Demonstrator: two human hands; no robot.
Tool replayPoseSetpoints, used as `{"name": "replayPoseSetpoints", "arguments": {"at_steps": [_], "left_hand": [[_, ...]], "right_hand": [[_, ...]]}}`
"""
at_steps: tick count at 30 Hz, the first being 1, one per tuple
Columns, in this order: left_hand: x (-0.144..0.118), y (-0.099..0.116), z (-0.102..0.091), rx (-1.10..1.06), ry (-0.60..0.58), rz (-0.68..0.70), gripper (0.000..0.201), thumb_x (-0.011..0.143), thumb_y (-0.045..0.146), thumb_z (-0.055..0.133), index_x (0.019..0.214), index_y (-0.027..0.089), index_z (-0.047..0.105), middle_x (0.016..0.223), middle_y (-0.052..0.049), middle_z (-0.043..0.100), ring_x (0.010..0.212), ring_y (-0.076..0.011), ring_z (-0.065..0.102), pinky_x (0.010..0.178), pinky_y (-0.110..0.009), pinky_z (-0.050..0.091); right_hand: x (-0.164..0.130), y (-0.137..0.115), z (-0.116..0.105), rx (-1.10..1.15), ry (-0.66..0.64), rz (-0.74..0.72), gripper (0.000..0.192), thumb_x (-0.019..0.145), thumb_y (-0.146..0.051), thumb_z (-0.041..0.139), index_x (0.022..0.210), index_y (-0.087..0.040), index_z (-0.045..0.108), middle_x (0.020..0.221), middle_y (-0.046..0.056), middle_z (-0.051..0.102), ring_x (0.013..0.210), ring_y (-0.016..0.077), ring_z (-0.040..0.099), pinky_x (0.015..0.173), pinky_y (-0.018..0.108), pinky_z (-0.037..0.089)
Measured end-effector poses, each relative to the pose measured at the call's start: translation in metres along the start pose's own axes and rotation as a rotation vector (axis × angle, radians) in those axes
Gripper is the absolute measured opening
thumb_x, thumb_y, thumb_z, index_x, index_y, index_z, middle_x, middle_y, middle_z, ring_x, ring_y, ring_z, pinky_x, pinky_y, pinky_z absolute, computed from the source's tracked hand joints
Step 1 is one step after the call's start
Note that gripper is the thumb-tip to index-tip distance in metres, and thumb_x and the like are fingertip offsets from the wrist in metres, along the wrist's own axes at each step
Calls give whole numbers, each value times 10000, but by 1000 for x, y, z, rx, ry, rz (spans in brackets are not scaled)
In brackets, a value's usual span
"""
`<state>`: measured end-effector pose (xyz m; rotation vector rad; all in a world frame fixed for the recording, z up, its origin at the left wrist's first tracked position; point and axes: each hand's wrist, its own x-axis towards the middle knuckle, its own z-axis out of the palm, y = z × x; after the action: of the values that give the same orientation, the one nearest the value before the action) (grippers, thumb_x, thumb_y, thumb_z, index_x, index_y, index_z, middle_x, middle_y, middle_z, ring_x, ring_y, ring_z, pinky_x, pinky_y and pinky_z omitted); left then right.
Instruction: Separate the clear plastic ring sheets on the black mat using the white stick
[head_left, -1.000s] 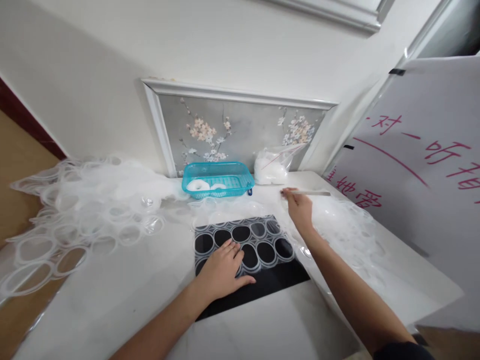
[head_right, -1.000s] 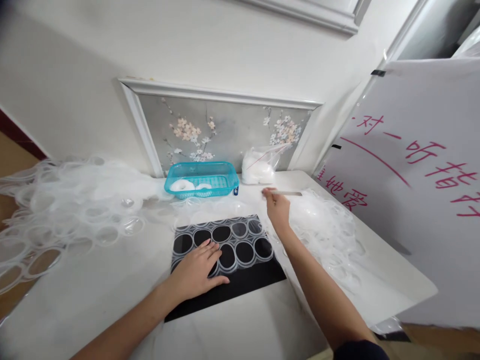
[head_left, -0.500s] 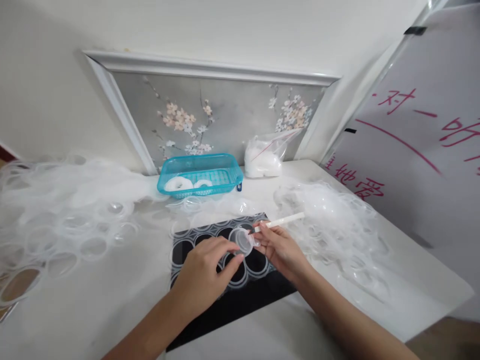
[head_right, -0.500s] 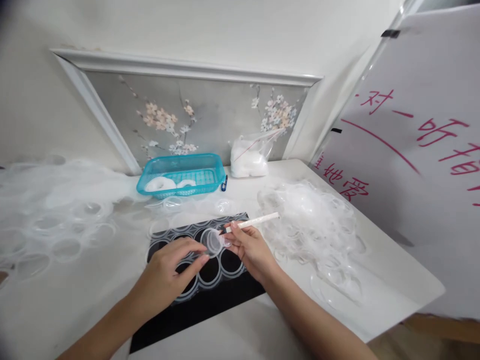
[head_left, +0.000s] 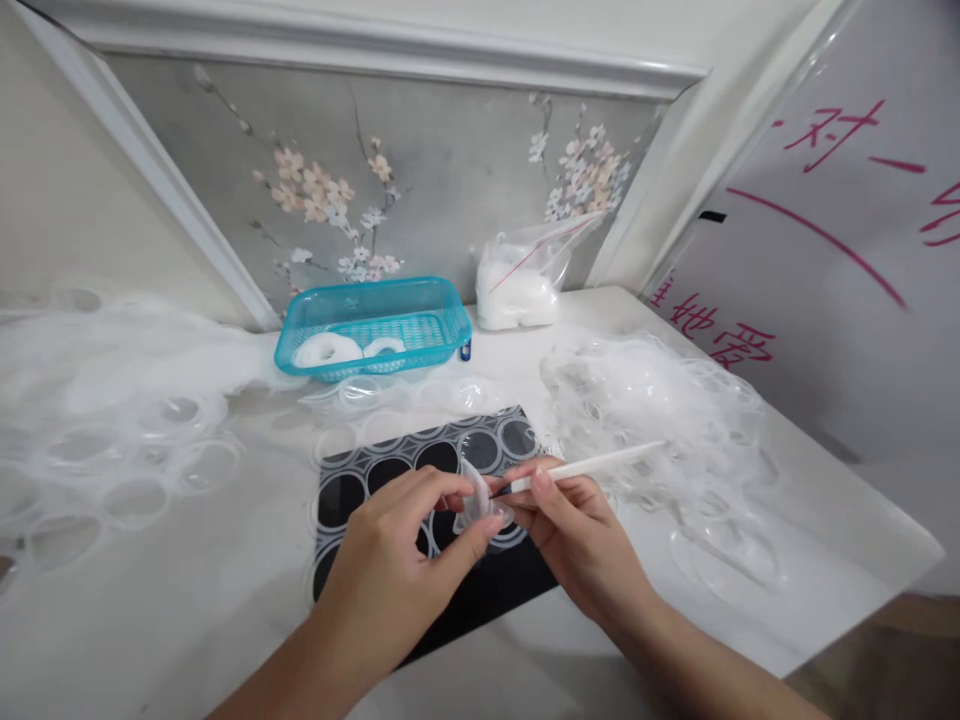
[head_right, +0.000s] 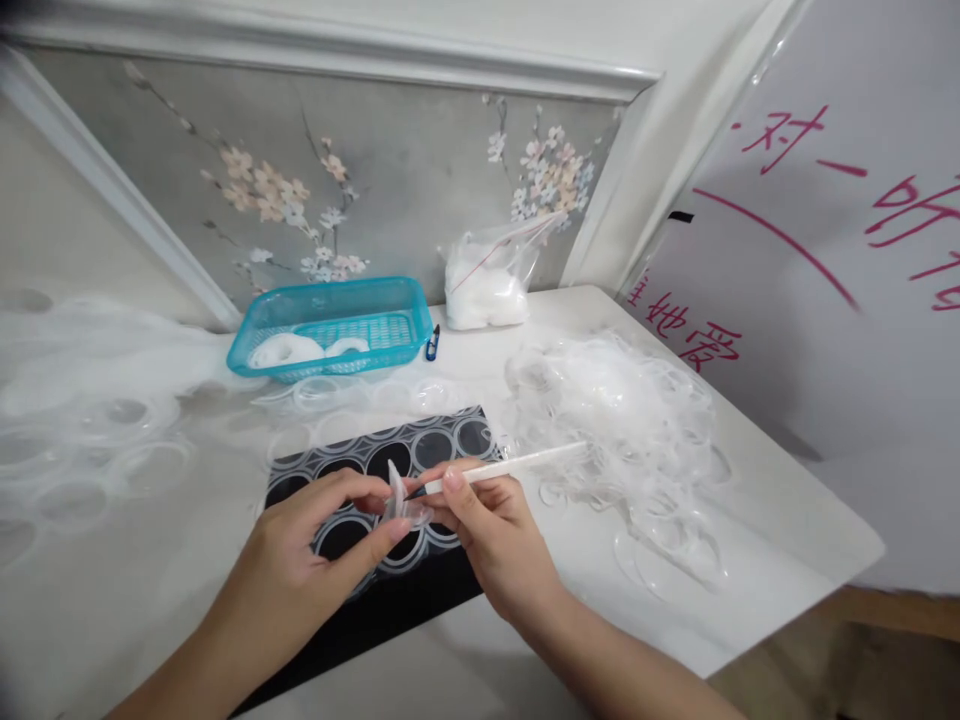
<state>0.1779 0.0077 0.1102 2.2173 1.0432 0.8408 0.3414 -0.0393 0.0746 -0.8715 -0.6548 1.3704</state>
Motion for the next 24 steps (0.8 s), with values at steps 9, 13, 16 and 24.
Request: {"name": "replayPoseSetpoints", "arguments": {"at_steps": [9, 13, 16, 24], "left_hand": [[2, 10, -11, -140, -213, -352, 239, 877, 413, 546, 937, 260, 720, 818, 14, 717, 714, -155, 649, 451, -185, 415], [6, 7, -13, -265, -267, -440, 247, 862, 443, 574, 936, 266, 730, 900, 8, 727, 891, -184, 663, 693, -208, 480], [7, 4, -10, -361, -274, -472, 225, 846, 438, 606, 901, 244, 705, 769, 17, 705, 771, -157, 648, 670, -209, 454], [5, -1, -5, -542, -321, -535, 194, 829, 402, 637, 845, 225, 714, 810, 7, 719, 754, -138, 626, 639, -195, 423]], "right_hand": [[-10, -5, -2, -56, -48, -96, 210, 915, -378, 581, 923, -248, 745, 972, 53, 736, 1004, 224, 675, 872, 351, 552], [-15, -7, 0, -218, -30, -170, 190, 904, -363, 600, 954, -256, 748, 1004, 62, 743, 1023, 253, 678, 941, 425, 523], [-17, -6, 3, -303, -32, -295, 144, 895, -293, 618, 940, -279, 753, 983, 38, 752, 1009, 244, 690, 910, 399, 548], [-13, -2, 3, -391, -45, -432, 184, 902, -203, 592, 955, -279, 752, 943, 28, 752, 947, 222, 708, 874, 369, 563]]}}
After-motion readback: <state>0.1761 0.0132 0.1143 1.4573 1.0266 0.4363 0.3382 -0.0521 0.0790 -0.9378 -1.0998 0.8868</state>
